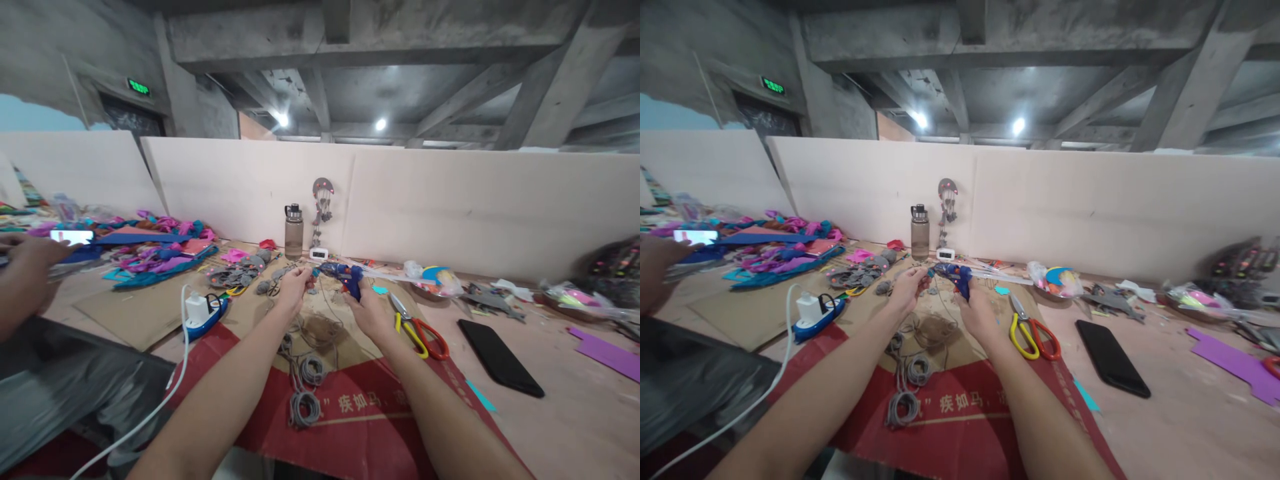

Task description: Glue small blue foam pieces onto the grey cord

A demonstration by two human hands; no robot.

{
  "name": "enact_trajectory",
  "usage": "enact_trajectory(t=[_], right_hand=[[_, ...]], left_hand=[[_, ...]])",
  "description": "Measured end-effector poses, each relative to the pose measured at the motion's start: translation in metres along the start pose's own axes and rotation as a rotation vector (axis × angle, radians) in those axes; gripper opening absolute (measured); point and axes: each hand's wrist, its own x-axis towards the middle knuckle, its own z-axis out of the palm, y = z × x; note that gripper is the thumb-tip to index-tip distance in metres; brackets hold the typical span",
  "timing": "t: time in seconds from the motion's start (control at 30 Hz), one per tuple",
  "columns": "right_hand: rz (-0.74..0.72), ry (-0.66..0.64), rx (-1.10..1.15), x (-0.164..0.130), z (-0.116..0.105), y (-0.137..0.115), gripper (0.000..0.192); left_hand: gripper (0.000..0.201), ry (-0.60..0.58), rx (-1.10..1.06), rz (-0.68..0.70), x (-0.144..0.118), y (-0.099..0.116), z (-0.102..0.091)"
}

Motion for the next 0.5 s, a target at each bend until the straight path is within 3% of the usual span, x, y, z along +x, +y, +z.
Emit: enact_trajectory(t=[0.5], right_hand=[[-0.068,0.006,-0.164,-0.0035,-0.0011,-0.0044,0.029]], left_hand=[[0.028,-0.001,0.067,0.082,0.0055,-0.0068,-0.0028]])
